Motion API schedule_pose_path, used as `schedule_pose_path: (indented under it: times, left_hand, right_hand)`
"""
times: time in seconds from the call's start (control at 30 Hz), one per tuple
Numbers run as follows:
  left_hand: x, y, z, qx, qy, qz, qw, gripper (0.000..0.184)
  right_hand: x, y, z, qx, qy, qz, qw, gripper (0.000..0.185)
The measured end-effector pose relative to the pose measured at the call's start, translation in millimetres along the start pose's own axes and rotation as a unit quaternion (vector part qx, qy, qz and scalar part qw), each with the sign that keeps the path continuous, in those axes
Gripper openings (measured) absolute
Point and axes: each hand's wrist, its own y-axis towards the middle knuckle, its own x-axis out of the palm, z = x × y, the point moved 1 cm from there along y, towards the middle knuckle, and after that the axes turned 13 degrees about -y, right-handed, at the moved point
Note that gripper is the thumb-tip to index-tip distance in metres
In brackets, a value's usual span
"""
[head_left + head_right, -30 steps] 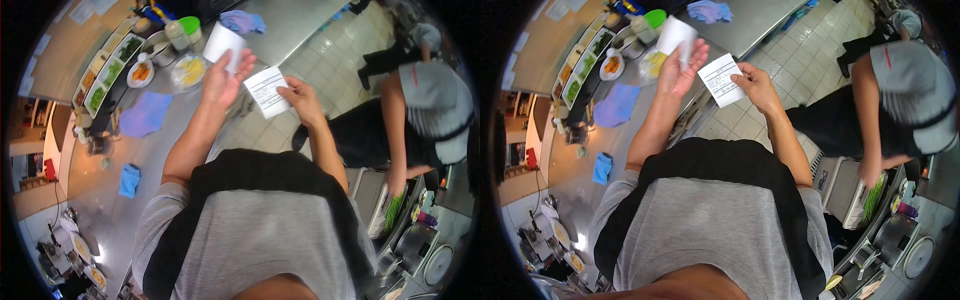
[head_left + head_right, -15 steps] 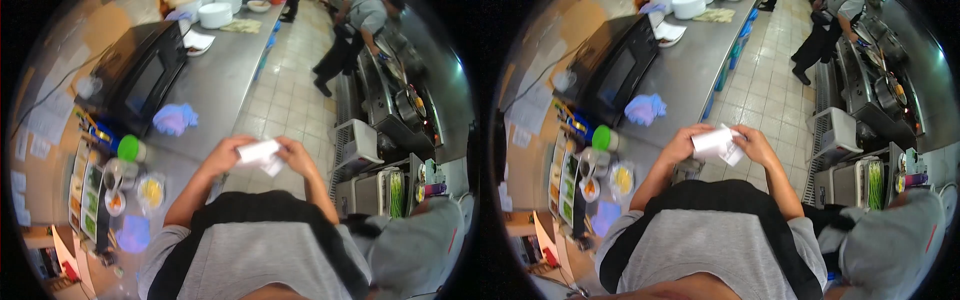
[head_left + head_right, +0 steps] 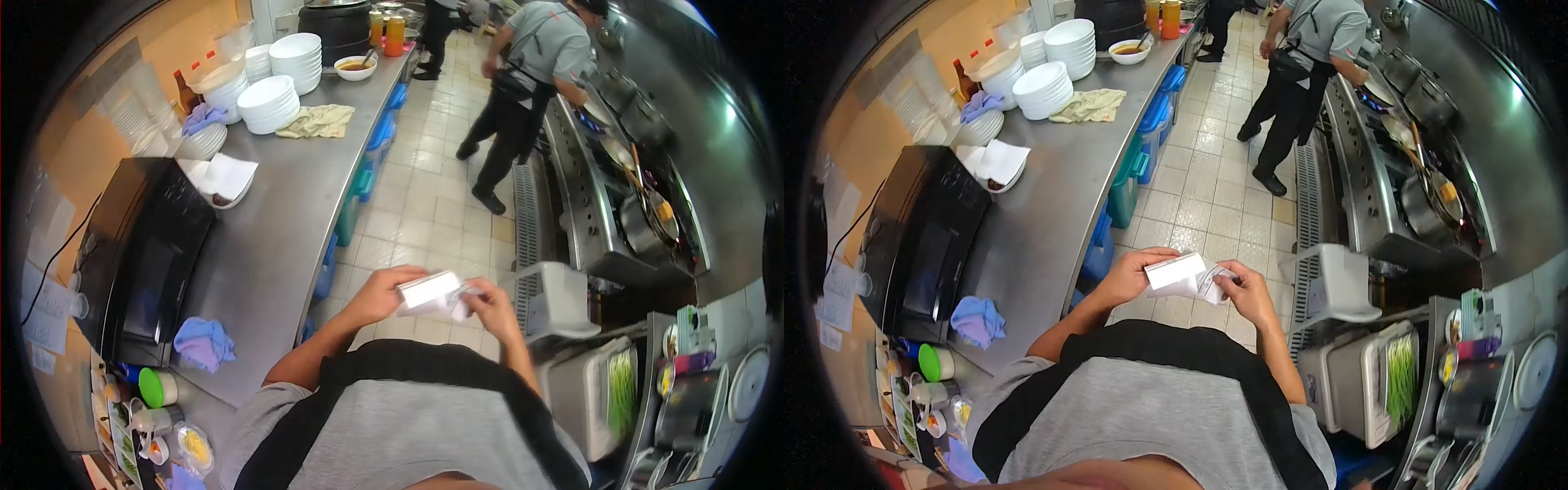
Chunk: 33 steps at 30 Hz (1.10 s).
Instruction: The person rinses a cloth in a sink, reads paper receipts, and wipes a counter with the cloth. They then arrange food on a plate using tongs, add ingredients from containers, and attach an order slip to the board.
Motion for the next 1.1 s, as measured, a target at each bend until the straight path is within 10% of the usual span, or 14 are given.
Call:
schedule_pose_path:
  times: [0.43, 0.73, 1.1]
  left_hand:
    - [-176, 215, -81, -0.015, -0.008, 0.334, 0.943, 0.037]
    - [-234, 464, -89, 0.047, -0.016, 0.167, 0.985, 0.03]
    - [-326, 682, -147, 0.018, 0.024, 0.314, 0.949, 0.023]
  right_hand:
    - [-105, 310, 21, -0.107, -0.151, 0.054, 0.981, 0.041]
    - [-223, 461, 97, -0.026, -0.175, 0.183, 0.967, 0.036]
    - [-422, 770, 103, -0.016, 0.056, 0.198, 0.978, 0.025]
